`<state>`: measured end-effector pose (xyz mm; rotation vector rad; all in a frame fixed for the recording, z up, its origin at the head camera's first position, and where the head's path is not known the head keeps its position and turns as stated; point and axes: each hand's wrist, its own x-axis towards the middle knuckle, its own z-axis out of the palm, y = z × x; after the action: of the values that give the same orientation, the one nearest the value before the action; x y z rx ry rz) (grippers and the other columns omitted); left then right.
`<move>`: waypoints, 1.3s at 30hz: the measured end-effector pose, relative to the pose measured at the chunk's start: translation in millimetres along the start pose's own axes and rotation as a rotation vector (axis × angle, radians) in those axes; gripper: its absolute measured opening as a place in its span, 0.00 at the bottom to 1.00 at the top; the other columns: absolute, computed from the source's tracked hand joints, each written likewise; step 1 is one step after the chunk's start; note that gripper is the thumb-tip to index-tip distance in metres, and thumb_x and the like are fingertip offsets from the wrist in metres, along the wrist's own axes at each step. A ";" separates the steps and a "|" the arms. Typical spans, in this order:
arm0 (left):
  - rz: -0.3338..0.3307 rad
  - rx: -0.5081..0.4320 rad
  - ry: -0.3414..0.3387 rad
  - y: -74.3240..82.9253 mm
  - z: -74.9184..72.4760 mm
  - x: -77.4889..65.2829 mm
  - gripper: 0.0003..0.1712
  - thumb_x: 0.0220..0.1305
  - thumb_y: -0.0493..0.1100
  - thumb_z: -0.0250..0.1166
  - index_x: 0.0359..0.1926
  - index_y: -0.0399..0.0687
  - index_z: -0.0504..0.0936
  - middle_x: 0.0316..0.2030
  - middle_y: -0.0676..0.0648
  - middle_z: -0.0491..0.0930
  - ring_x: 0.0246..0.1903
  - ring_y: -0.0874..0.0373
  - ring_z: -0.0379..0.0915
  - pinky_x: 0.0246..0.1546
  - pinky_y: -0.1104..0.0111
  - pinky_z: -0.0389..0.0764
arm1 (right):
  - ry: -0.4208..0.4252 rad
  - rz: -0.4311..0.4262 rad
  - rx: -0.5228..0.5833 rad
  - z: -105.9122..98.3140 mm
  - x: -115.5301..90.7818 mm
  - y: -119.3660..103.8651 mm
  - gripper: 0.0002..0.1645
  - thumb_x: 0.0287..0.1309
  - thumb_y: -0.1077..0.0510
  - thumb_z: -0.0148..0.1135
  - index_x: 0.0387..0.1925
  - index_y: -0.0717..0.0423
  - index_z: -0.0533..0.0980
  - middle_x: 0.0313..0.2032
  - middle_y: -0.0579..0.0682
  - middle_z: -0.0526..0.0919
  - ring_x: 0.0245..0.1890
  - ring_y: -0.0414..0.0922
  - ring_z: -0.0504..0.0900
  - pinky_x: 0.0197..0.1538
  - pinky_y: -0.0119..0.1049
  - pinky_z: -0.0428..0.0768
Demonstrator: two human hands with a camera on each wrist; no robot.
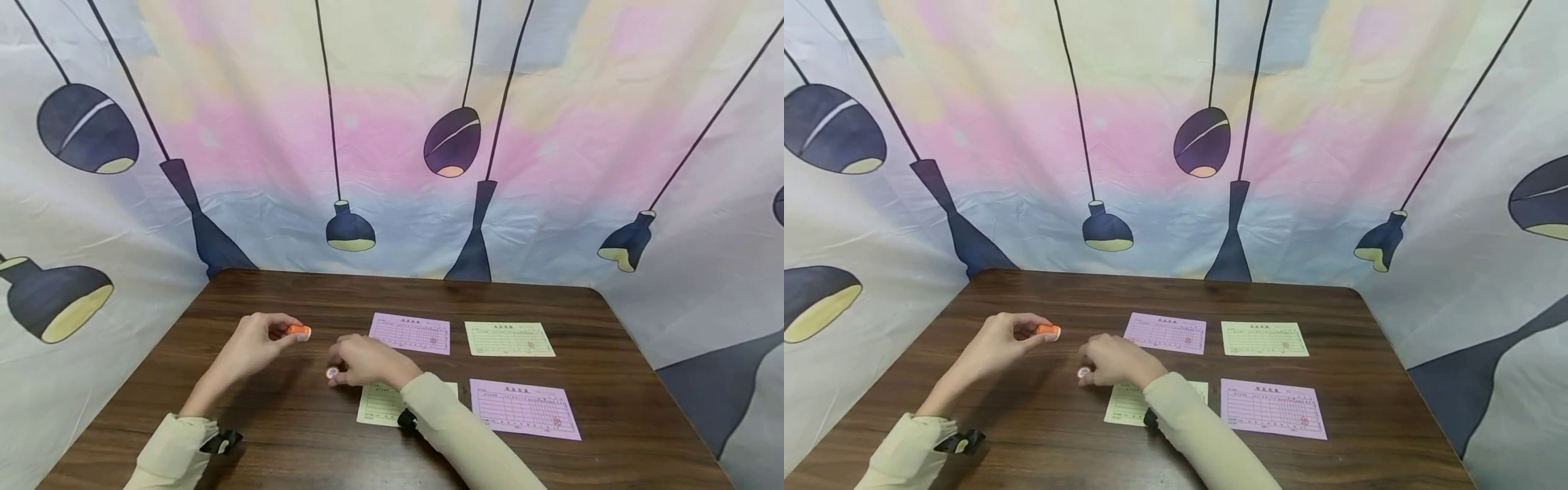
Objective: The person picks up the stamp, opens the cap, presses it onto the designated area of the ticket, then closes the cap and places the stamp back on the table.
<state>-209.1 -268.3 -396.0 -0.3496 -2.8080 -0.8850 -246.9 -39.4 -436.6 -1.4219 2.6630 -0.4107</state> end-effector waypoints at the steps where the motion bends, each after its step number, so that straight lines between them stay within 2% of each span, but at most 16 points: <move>1: 0.000 0.001 0.000 0.1 0.0 -0.1 0.10 0.59 0.54 0.71 0.39 0.58 0.87 0.31 0.56 0.86 0.28 0.66 0.78 0.28 0.73 0.77 | 0.001 -0.009 -0.003 0.8 1.4 -1.3 0.13 0.58 0.43 0.69 0.37 0.45 0.81 0.35 0.41 0.79 0.29 0.31 0.71 0.30 0.23 0.70; 5: 0.002 -0.002 0.004 1.2 -0.4 -0.6 0.10 0.59 0.53 0.71 0.39 0.58 0.87 0.31 0.56 0.86 0.28 0.66 0.78 0.28 0.73 0.77 | 0.004 -0.040 -0.010 4.1 6.4 -5.0 0.10 0.58 0.45 0.69 0.36 0.44 0.80 0.33 0.40 0.79 0.31 0.32 0.70 0.31 0.22 0.70; 12: 0.000 -0.006 -0.001 3.0 -0.1 -1.4 0.10 0.59 0.54 0.71 0.40 0.58 0.87 0.32 0.56 0.87 0.29 0.65 0.79 0.28 0.73 0.77 | -0.020 -0.038 -0.022 7.2 11.1 -6.0 0.11 0.59 0.53 0.68 0.45 0.42 0.83 0.38 0.36 0.82 0.37 0.29 0.74 0.38 0.22 0.75; 23: -0.004 -0.002 -0.007 1.8 0.7 -0.5 0.11 0.59 0.54 0.71 0.40 0.57 0.87 0.33 0.55 0.86 0.30 0.65 0.79 0.30 0.73 0.78 | -0.025 -0.012 -0.036 5.5 11.4 -8.1 0.03 0.61 0.57 0.65 0.34 0.45 0.83 0.35 0.40 0.81 0.31 0.31 0.73 0.34 0.22 0.73; 31: 0.000 -0.010 -0.001 2.9 1.0 -0.7 0.10 0.59 0.54 0.71 0.39 0.58 0.87 0.32 0.56 0.86 0.30 0.65 0.80 0.29 0.73 0.78 | -0.037 -0.001 -0.047 4.0 10.7 -11.5 0.03 0.63 0.55 0.64 0.34 0.46 0.82 0.34 0.39 0.79 0.30 0.31 0.73 0.33 0.22 0.73; 39: 0.003 -0.036 -0.007 7.6 2.1 0.5 0.10 0.58 0.55 0.71 0.39 0.59 0.87 0.33 0.56 0.87 0.30 0.63 0.81 0.30 0.73 0.78 | -0.015 -0.015 -0.003 -4.5 5.8 -12.9 0.05 0.65 0.57 0.62 0.34 0.46 0.82 0.32 0.37 0.79 0.33 0.31 0.72 0.34 0.21 0.72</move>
<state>-207.7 -260.9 -393.5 -0.3625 -2.8005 -0.9372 -240.7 -50.2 -428.4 -1.4405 2.6440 -0.3956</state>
